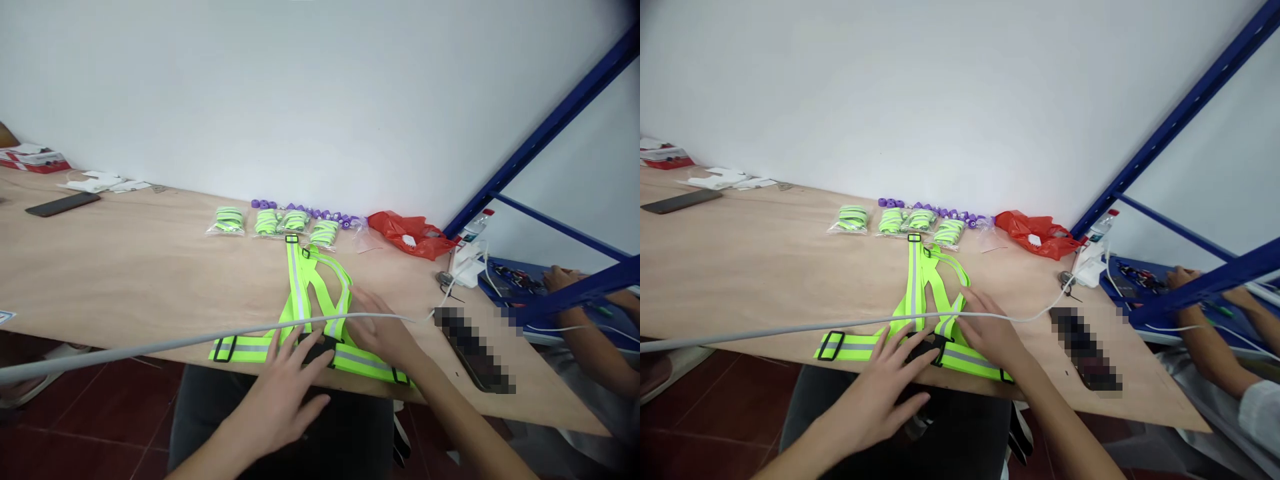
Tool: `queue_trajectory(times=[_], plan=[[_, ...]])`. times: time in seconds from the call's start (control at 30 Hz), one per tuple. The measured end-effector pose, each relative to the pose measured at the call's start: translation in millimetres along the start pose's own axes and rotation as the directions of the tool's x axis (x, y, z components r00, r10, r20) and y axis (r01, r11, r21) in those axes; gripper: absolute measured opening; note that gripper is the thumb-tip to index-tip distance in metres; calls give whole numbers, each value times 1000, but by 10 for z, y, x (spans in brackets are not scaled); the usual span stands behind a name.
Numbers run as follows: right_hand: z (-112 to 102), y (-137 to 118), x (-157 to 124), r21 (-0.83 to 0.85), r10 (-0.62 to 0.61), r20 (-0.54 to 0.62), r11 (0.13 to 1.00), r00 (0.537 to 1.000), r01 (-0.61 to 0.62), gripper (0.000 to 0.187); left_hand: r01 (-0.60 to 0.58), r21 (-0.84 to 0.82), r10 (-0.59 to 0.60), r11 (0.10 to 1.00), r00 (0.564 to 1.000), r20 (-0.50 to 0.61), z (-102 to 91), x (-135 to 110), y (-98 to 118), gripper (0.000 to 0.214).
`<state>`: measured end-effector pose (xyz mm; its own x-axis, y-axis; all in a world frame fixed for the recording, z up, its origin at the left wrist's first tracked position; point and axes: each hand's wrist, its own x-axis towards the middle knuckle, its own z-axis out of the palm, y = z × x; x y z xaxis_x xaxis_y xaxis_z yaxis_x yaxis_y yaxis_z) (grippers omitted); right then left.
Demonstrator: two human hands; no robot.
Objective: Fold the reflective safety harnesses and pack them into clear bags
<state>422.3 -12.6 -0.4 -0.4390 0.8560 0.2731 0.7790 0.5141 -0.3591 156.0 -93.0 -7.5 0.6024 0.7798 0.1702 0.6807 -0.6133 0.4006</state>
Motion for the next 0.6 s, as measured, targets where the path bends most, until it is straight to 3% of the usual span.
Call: queue_trajectory(times=[0.07,0.17,0.3,0.47,0.6], plan=[[1,30,371,-19,22,-48,1000,999,-23,54,97,37,-99,995,993,57,167,51,79,71],[39,107,897,-76,5,-27,997,1000,-7,50,138,81,-146,987,984,104,315,43,74,82],[239,180,1463,-248,191,95,955,977,-163,45,145,120,-164,982,973,162,329,48,79,90],[513,200,1896,-226,208,143,959,968,-173,33,175,127,-197,976,962,189,286,111,137,96],[641,232,2083,-86,214,124,975,969,-205,16,174,103,-191,979,965,182,292,129,129,98]])
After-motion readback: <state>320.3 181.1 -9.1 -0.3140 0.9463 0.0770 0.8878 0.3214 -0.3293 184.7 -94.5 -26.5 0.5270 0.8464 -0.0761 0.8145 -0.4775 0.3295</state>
